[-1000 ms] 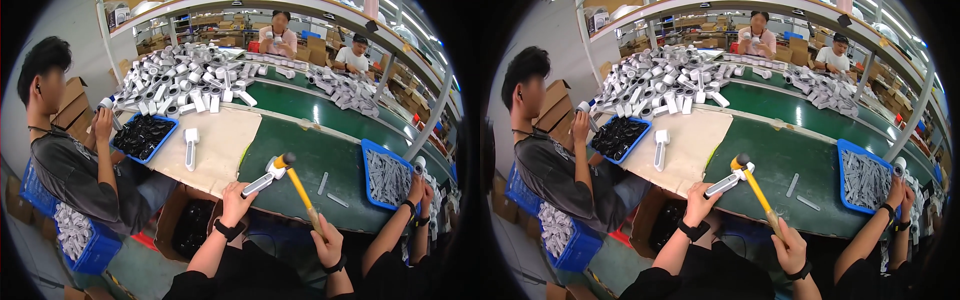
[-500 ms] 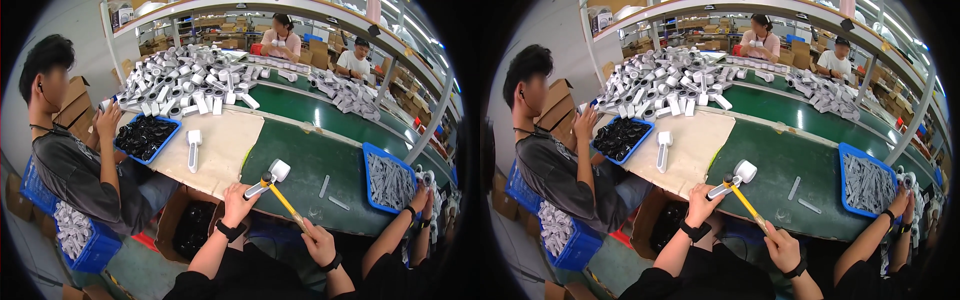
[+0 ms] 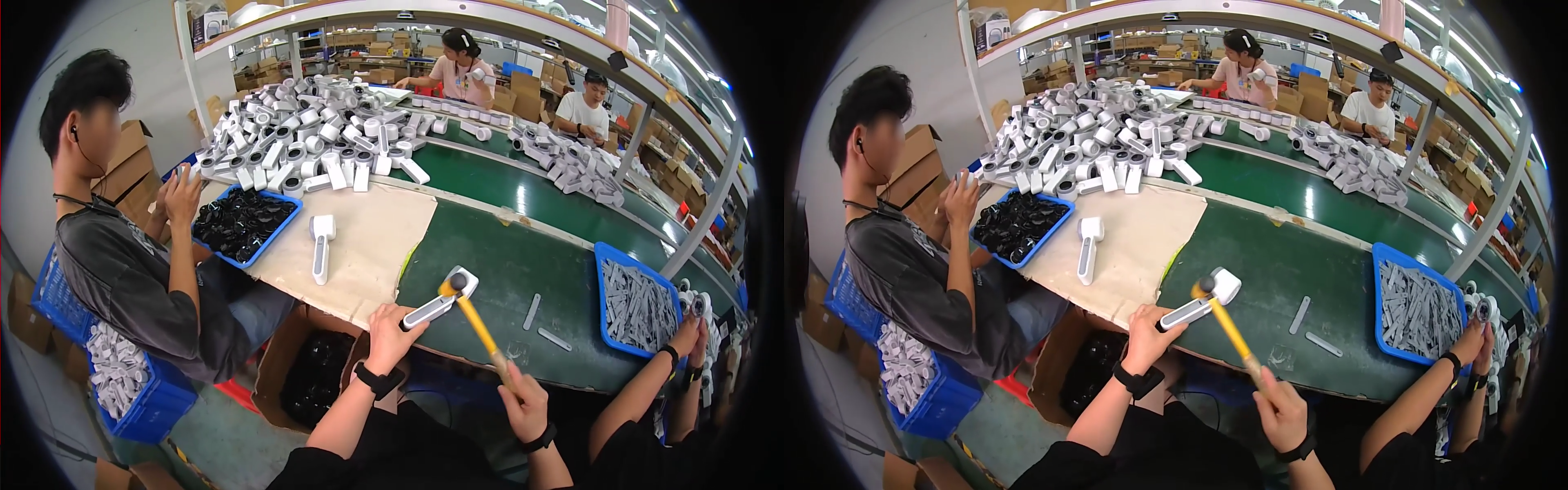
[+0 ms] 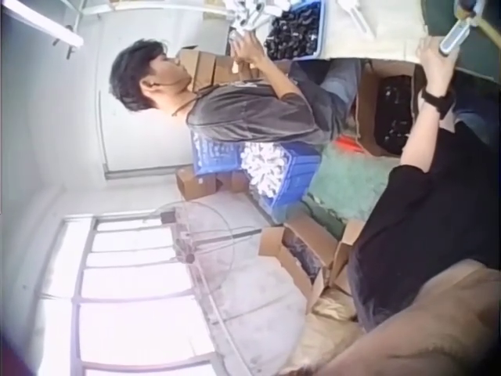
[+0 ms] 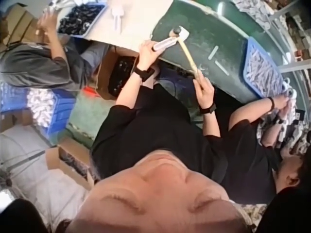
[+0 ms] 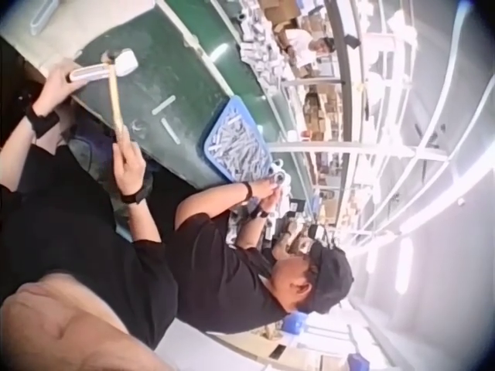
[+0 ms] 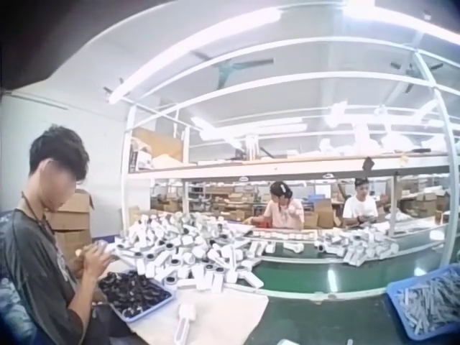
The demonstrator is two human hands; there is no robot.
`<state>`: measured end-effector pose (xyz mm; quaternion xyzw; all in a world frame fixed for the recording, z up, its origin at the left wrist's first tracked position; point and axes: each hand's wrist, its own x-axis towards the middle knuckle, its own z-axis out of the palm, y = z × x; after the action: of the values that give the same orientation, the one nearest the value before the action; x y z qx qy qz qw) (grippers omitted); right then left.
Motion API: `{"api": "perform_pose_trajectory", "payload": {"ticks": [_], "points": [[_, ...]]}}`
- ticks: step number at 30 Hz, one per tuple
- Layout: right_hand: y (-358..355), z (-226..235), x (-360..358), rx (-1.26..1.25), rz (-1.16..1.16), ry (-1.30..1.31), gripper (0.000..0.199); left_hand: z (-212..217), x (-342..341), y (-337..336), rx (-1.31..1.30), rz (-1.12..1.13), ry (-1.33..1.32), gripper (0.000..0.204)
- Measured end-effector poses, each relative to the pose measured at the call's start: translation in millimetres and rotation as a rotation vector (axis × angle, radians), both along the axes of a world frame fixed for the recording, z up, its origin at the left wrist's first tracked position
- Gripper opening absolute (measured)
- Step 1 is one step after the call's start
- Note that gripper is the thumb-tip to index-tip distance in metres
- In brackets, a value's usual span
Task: The person assembles handheld fans by fitting white handles onto motor housings and striking the joints with a mallet before placing them on the table.
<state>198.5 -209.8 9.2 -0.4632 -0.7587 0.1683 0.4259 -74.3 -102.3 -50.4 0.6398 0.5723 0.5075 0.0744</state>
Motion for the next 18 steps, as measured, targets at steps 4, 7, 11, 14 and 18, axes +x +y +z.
{"api": "perform_pose_trajectory", "payload": {"ticks": [4, 7, 11, 14, 18], "points": [[11.1, -0.5, 9.0, -0.017, -0.069, -0.056, 0.05, -1.3, -3.1, -0.1, 0.048, -0.024, -0.011, 0.023], [12.7, -2.0, 9.3, -0.011, -0.086, -0.056, 0.05, 0.2, -1.8, 0.5, 0.043, -0.022, -0.008, 0.022], [17.0, -5.8, 10.2, -0.043, -0.052, -0.132, 0.051, -0.3, -1.6, 1.9, 0.04, -0.022, -0.008, 0.022], [15.1, 6.8, 6.3, -0.059, -0.045, -0.116, 0.051, 0.7, -1.0, 0.4, 0.023, -0.011, 0.006, 0.022], [13.7, 3.7, 6.8, -0.051, -0.031, -0.146, 0.05, 0.0, -0.6, -2.6, 0.01, -0.011, -0.009, 0.023]]}}
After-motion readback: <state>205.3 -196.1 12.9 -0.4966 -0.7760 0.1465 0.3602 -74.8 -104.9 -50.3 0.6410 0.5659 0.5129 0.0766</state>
